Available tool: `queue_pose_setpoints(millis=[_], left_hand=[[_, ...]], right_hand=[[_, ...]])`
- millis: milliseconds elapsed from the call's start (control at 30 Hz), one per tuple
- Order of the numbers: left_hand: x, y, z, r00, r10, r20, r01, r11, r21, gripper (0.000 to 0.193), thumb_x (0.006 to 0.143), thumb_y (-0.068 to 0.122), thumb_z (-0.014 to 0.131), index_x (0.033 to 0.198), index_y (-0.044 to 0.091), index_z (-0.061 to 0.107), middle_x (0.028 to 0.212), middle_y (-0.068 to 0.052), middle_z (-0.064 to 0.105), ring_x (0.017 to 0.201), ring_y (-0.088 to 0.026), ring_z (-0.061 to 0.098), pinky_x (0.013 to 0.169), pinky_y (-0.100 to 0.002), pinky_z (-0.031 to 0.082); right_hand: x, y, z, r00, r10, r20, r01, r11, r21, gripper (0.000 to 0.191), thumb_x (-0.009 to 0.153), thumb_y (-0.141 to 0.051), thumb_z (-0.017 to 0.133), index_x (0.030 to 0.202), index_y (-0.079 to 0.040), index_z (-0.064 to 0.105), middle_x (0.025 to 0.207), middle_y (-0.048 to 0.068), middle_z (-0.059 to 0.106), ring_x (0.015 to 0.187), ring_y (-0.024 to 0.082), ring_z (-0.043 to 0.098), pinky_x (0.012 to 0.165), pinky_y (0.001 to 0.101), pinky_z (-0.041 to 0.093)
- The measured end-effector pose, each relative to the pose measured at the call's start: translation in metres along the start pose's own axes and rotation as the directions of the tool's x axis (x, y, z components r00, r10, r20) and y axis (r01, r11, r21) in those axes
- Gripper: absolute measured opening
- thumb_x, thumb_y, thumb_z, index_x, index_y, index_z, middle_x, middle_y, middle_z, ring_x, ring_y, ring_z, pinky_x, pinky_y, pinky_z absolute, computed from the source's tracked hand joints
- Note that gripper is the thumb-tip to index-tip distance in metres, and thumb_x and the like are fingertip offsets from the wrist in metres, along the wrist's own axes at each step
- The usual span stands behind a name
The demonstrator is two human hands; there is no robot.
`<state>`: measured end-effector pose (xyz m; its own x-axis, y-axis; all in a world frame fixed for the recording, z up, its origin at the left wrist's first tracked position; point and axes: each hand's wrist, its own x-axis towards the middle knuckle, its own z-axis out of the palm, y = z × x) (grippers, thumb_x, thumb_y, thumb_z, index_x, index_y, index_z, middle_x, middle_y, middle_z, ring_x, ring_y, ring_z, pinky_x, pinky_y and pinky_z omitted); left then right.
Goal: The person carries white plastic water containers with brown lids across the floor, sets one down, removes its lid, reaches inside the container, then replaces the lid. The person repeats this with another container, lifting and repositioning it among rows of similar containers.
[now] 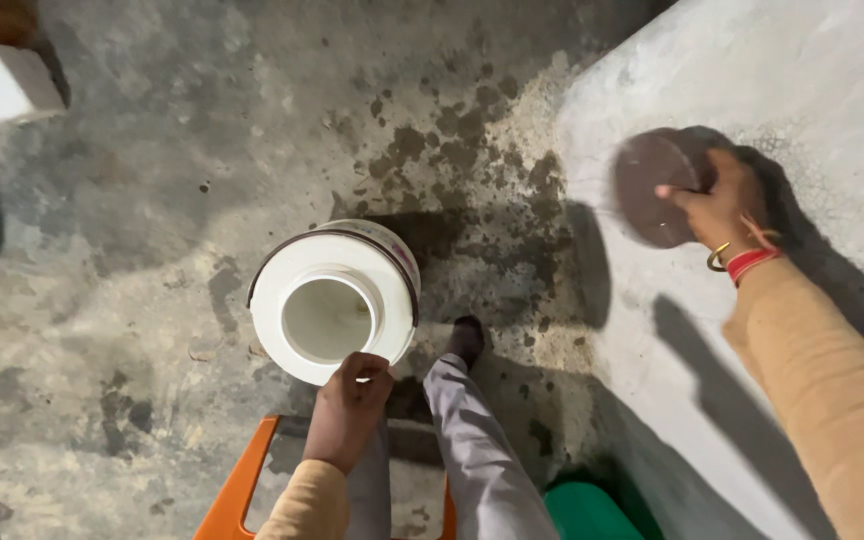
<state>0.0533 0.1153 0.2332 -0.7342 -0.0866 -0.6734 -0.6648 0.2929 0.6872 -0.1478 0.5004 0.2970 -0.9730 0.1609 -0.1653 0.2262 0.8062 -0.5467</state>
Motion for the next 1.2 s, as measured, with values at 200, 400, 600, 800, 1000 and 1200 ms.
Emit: queue_pose_setpoints(millis=[200, 400, 600, 800, 1000, 1200], left_hand=[[-0.004, -0.019, -0.014, 0.997, -0.079, 0.007, 0.079, 0.997, 0.022, 0.022, 0.088, 0.019, 0.068, 0.104, 0.004, 0.069, 0.094, -0.012, 0.078, 0.081, -0.022, 0.078, 0.073, -0.033, 0.058], [0.003, -0.039, -0.033, 1.000, 0.006, -0.003, -0.006, 1.000, -0.028, 0.020, 0.088, 0.019, 0.067, 0.102, 0.005, 0.070, 0.091, -0.010, 0.078, 0.080, -0.020, 0.078, 0.072, -0.033, 0.059], [0.010, -0.061, -0.063, 1.000, -0.015, 0.014, 0.015, 1.000, 0.014, 0.019, 0.089, 0.019, 0.069, 0.101, 0.005, 0.069, 0.092, -0.010, 0.077, 0.074, -0.022, 0.076, 0.070, -0.034, 0.058], [0.016, -0.083, -0.094, 0.994, 0.110, -0.026, -0.108, 0.992, 0.061, 0.018, 0.087, 0.014, 0.069, 0.103, 0.005, 0.068, 0.102, -0.012, 0.072, 0.078, -0.025, 0.074, 0.074, -0.036, 0.058], [0.025, -0.098, -0.114, 0.959, 0.238, -0.153, -0.224, 0.969, 0.102, 0.026, 0.085, 0.010, 0.070, 0.110, 0.005, 0.066, 0.110, -0.016, 0.066, 0.092, -0.032, 0.069, 0.081, -0.042, 0.056], [0.041, -0.133, -0.113, 0.907, 0.350, -0.233, -0.306, 0.930, 0.203, 0.038, 0.089, 0.014, 0.071, 0.125, 0.005, 0.061, 0.131, -0.021, 0.057, 0.122, -0.042, 0.053, 0.103, -0.049, 0.043]], right_hand=[[-0.020, -0.007, -0.005, 0.983, 0.119, -0.138, -0.097, 0.984, 0.152, 0.050, 0.082, -0.010, 0.090, 0.126, 0.001, 0.068, 0.114, 0.013, 0.074, 0.103, 0.029, 0.068, 0.091, 0.0436, 0.055], [-0.060, -0.035, 0.001, 0.936, 0.260, 0.236, -0.248, 0.013, 0.969, 0.051, 0.081, -0.005, 0.086, 0.127, -0.005, 0.065, 0.122, 0.007, 0.071, 0.114, 0.024, 0.069, 0.101, 0.0430, 0.055], [-0.081, -0.044, 0.103, 0.880, 0.216, -0.423, -0.317, 0.930, -0.184, 0.048, 0.081, -0.011, 0.096, 0.115, 0.002, 0.065, 0.110, 0.022, 0.068, 0.097, 0.042, 0.066, 0.085, 0.0504, 0.050], [-0.152, -0.046, 0.163, 0.843, 0.248, -0.478, -0.177, 0.966, 0.190, 0.046, 0.084, -0.008, 0.093, 0.121, -0.001, 0.067, 0.114, 0.011, 0.071, 0.102, 0.023, 0.065, 0.094, 0.0388, 0.055], [-0.203, -0.054, 0.212, 0.688, 0.724, -0.047, -0.170, 0.225, 0.959, 0.038, 0.085, -0.004, 0.078, 0.119, -0.015, 0.066, 0.117, 0.003, 0.068, 0.105, 0.023, 0.069, 0.082, 0.0424, 0.054], [-0.213, -0.007, 0.270, 0.814, 0.530, 0.236, -0.123, -0.239, 0.963, 0.039, 0.109, -0.033, 0.073, 0.141, -0.012, 0.062, 0.141, 0.006, 0.068, 0.127, 0.029, 0.063, 0.105, 0.0467, 0.050]])
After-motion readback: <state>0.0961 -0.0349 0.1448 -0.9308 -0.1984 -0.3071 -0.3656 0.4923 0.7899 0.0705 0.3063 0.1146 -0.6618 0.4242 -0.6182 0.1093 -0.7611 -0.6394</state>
